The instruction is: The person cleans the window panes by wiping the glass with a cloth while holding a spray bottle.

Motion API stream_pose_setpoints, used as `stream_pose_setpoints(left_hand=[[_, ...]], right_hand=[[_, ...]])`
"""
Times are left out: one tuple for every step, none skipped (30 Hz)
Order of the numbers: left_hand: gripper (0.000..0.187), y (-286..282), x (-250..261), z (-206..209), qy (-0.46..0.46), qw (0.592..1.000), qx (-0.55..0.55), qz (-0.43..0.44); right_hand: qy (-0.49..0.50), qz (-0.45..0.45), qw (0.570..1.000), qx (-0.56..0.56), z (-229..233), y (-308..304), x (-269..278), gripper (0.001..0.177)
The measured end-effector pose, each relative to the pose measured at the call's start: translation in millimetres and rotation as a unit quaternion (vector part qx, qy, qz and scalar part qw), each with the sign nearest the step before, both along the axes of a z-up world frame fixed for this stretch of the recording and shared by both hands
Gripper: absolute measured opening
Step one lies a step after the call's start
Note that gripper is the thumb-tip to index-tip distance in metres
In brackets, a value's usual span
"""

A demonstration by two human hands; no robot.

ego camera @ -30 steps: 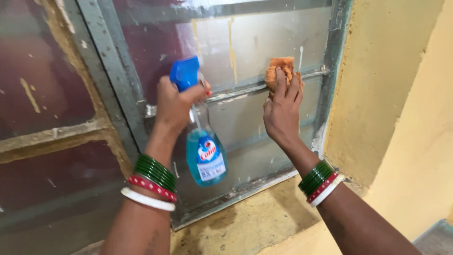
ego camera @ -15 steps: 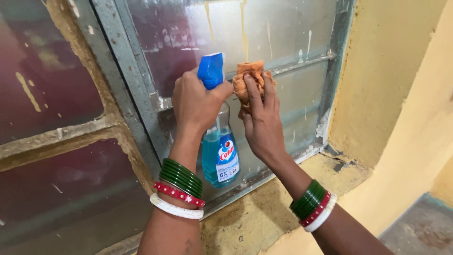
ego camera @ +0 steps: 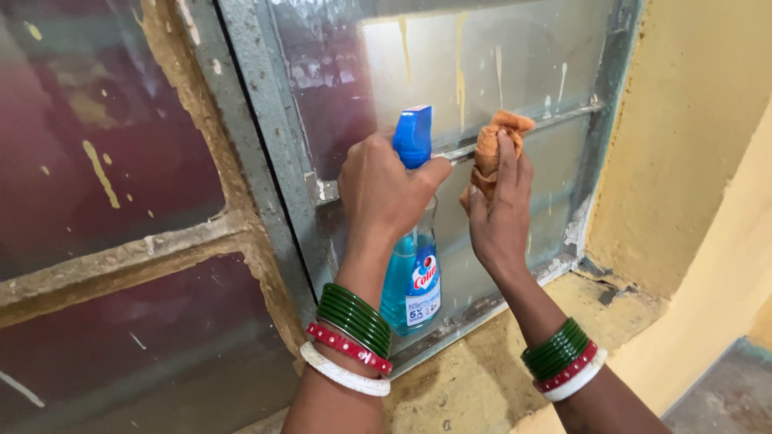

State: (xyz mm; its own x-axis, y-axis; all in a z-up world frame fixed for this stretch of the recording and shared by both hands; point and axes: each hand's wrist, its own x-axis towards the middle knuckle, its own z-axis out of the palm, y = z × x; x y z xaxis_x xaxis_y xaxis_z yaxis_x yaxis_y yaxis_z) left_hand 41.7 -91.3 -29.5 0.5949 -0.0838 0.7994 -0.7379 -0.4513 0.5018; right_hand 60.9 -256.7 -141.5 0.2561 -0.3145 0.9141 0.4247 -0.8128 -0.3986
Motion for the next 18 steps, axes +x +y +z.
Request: stream_pose_setpoints(left_hand=[[0.032, -1.0, 0.3, -1.5, 0.0, 1.0, 0.005, 0.012], [0.032, -2.3, 0.4, -3.3, -0.001, 1.0, 0.011, 0.024], [0.032, -2.6, 0.1, -5.7, 0.002, 1.0, 0.009, 0.029], [0.032, -3.0, -0.2, -7.5, -0.006, 1.0, 0.005, 0.026], [0.031, -3.9, 0.6, -5.6, -0.017, 1.0, -0.001, 0.024], [0.031, -4.3, 0.1, -5.1, -0.019, 0.999, -0.004, 0.03], [0.028, -3.6, -1.9, -7.0, -0.037, 0.999, -0.01, 0.009], [0.027, -3.4, -3.4, -7.6, -0.054, 0.998, -0.014, -0.012], [0.027, -2.7, -5.1, -8.0, -0.054, 0.998, -0.015, -0.006], [0.026, -2.0, -7.4, -8.1, -0.056, 0.998, -0.019, -0.023], [0.025, -1.2, -10.5, -7.4, -0.058, 0.997, -0.022, -0.04], [0.025, 0.5, -15.3, -7.7, -0.058, 0.997, -0.022, -0.033], [0.024, 3.0, -21.1, -8.4, -0.028, 0.998, -0.043, -0.034], [0.023, 5.6, -27.4, -9.2, 0.002, 0.997, -0.064, -0.035], [0.023, 8.9, -34.2, -11.1, 0.001, 0.997, -0.065, -0.029], [0.023, 12.7, -41.2, -13.4, -0.011, 0.998, -0.065, 0.008], [0.023, 16.9, -46.8, -14.0, -0.026, 0.997, -0.065, 0.045], [0.023, 21.0, -51.9, -14.7, -0.029, 0.996, -0.066, 0.052]], right_hand=[[0.001, 0.004, 1.0, -0.004, -0.1, 0.1, -1.0, 0.081], [0.001, 0.014, 1.0, -0.007, 0.1, -0.1, -2.6, 0.081], [0.003, 0.025, 1.0, -0.009, -1.0, 0.8, -5.2, 0.082], [0.005, 0.03, 0.999, -0.012, -2.4, 2.5, -8.9, 0.082], [-0.002, 0.032, 0.999, -0.022, -0.3, 4.6, -10.7, 0.082], [-0.01, 0.034, 0.999, -0.032, 2.1, 6.8, -13.0, 0.082], [-0.012, 0.041, 0.998, -0.036, 3.1, 9.3, -16.2, 0.082], [0.001, 0.06, 0.998, -0.032, 3.0, 12.4, -19.7, 0.082], [0.016, 0.079, 0.996, -0.026, 0.8, 17.1, -23.6, 0.082], [0.016, 0.085, 0.996, -0.028, -0.7, 21.6, -26.4, 0.082], [0.019, 0.07, 0.996, -0.05, -1.7, 25.5, -29.1, 0.083], [0.022, 0.054, 0.996, -0.072, -2.8, 28.8, -32.0, 0.084], [0.02, 0.06, 0.995, -0.074, -3.4, 31.2, -34.5, 0.084], [0.028, 0.069, 0.993, -0.089, -4.8, 32.9, -37.6, 0.08], [0.036, 0.079, 0.991, -0.103, -6.9, 33.7, -41.0, 0.077], [0.035, 0.085, 0.99, -0.105, -8.6, 33.7, -43.8, 0.077], [0.036, 0.072, 0.988, -0.13, -8.4, 34.0, -44.8, 0.076], [0.037, 0.058, 0.986, -0.154, -6.8, 33.5, -44.6, 0.076]])
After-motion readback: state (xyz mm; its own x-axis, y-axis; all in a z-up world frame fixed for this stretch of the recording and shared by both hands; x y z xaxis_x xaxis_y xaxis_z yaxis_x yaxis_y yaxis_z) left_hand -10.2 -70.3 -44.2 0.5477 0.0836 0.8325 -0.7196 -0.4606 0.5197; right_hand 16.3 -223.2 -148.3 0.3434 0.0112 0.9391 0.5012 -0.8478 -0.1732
